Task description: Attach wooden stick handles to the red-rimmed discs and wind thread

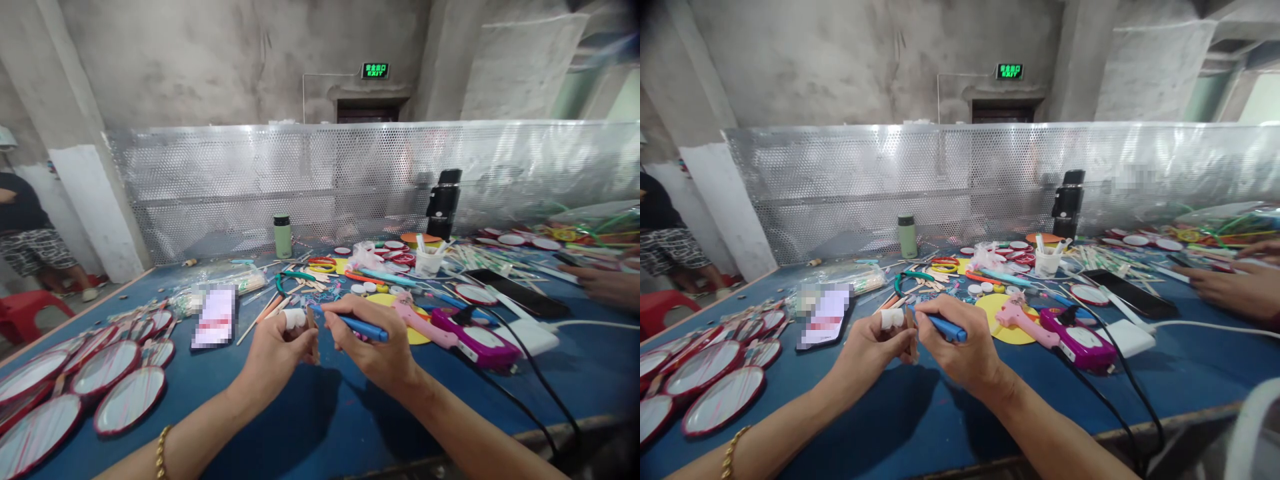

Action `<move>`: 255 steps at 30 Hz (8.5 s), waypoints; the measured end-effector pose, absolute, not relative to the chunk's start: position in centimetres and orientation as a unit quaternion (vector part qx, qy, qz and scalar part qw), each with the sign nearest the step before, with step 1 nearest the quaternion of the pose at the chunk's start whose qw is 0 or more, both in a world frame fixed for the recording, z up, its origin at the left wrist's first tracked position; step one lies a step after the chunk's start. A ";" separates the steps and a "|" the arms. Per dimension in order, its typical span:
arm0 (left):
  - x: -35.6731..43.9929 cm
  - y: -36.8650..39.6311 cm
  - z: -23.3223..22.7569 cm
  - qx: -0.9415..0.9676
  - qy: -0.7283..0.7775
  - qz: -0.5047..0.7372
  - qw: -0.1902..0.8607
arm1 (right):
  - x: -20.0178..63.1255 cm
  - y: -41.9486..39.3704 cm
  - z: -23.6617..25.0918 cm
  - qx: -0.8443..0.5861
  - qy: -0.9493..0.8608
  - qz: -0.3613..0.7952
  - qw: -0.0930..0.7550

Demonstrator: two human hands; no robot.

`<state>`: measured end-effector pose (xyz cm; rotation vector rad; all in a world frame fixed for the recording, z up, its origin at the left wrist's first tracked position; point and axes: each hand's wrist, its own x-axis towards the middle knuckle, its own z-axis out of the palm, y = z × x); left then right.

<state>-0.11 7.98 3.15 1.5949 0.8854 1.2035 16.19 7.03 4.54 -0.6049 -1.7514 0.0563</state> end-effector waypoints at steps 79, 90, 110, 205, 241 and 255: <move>-0.3 7.9 3.2 0.661 0.357 0.478 0.455 | 16.1 7.0 4.7 -0.257 -0.749 0.018 0.610; -0.2 8.0 3.2 0.661 0.357 0.478 0.455 | 16.0 6.9 4.8 -0.259 -0.749 0.016 0.610; -0.2 7.7 3.5 0.668 0.358 0.475 0.446 | 16.0 7.0 4.7 -0.260 -0.757 0.016 0.599; -0.2 7.8 3.4 0.655 0.362 0.477 0.460 | 16.1 6.9 4.7 -0.264 -0.751 0.005 0.605; -0.1 8.0 3.3 0.653 0.360 0.481 0.461 | 16.1 7.0 4.7 -0.262 -0.749 0.014 0.608; 0.0 7.9 3.2 0.646 0.358 0.484 0.470 | 16.0 7.0 4.8 -0.264 -0.753 0.015 0.602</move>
